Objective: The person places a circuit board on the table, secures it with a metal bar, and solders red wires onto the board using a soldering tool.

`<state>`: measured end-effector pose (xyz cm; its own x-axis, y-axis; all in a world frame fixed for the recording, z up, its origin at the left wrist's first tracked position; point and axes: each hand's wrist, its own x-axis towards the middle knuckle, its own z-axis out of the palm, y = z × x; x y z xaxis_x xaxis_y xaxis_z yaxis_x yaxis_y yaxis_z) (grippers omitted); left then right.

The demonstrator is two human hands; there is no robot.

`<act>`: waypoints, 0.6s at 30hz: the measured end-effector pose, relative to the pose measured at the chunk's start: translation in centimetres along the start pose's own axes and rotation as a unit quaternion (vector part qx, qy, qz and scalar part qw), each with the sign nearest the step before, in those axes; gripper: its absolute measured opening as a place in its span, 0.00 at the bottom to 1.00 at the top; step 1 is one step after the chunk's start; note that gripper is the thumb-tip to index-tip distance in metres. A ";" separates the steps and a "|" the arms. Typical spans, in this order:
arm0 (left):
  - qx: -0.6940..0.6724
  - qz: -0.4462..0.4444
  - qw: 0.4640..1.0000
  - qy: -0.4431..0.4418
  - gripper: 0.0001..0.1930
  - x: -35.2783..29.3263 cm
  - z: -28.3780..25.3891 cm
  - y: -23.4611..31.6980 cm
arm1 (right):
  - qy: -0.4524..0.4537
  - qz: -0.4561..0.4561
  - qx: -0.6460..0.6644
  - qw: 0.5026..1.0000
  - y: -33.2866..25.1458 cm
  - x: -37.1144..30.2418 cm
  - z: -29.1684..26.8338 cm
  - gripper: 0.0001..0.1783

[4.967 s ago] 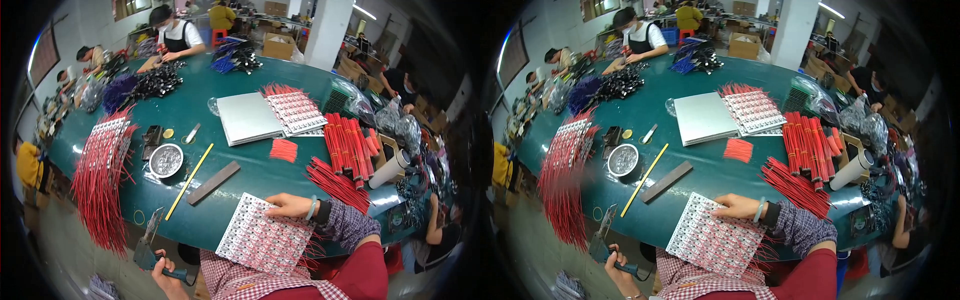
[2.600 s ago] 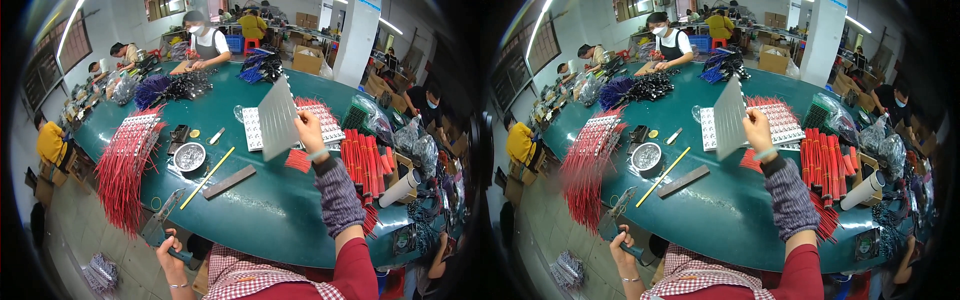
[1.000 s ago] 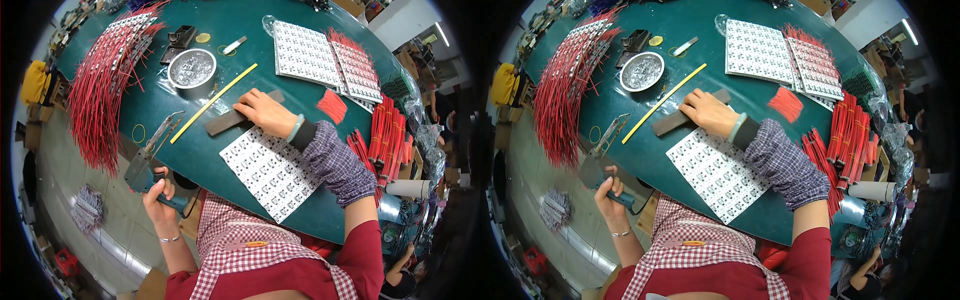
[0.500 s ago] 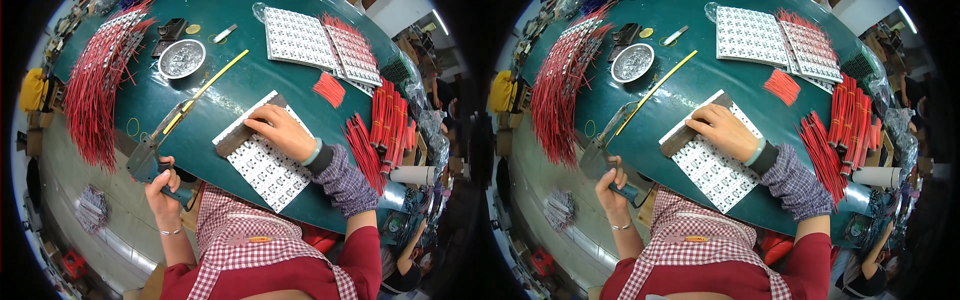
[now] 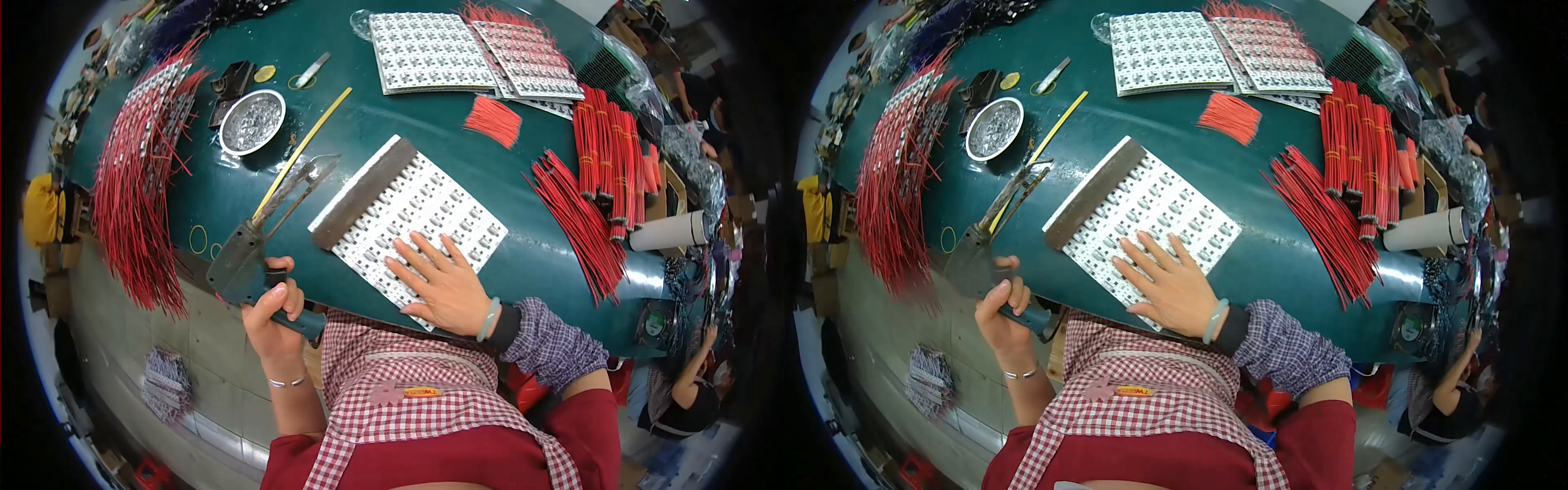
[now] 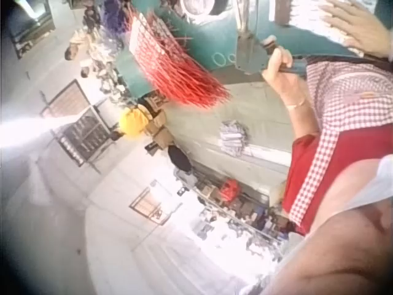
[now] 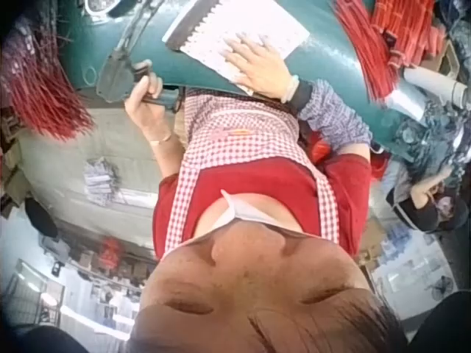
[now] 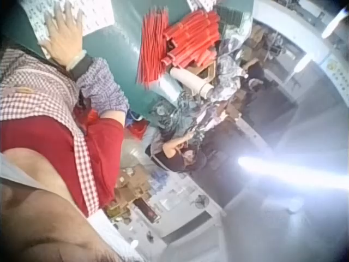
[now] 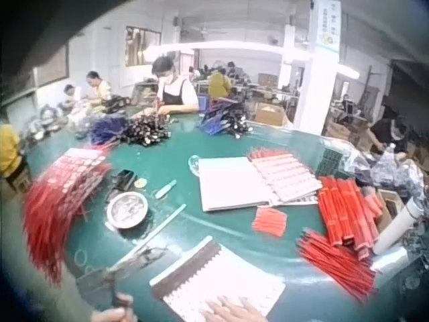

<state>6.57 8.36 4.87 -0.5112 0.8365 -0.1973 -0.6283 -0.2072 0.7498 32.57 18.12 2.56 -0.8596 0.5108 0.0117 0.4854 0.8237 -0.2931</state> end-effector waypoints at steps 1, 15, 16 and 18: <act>0.003 0.008 1.000 -0.019 0.20 0.1 0.8 0.1 | 0.012 -0.001 -0.001 1.000 0.0 0.6 0.2 0.43; 0.220 0.261 0.939 -0.035 0.28 0.3 3.1 5.0 | 0.393 0.215 0.015 0.894 10.5 -3.9 -3.2 0.16; 0.265 0.304 0.915 -0.029 0.27 0.5 3.4 5.8 | 0.409 0.261 -0.017 0.874 12.5 -5.1 -3.5 0.14; 0.274 0.356 0.893 -0.028 0.25 0.4 5.6 8.2 | 0.415 0.248 -0.048 0.874 14.2 -4.7 -5.4 0.14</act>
<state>4.49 9.84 14.53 -0.6274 0.6187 0.4729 0.2340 -0.4294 0.8723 44.33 28.73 3.56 -0.1476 0.7812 0.6066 0.8113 0.4464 -0.3774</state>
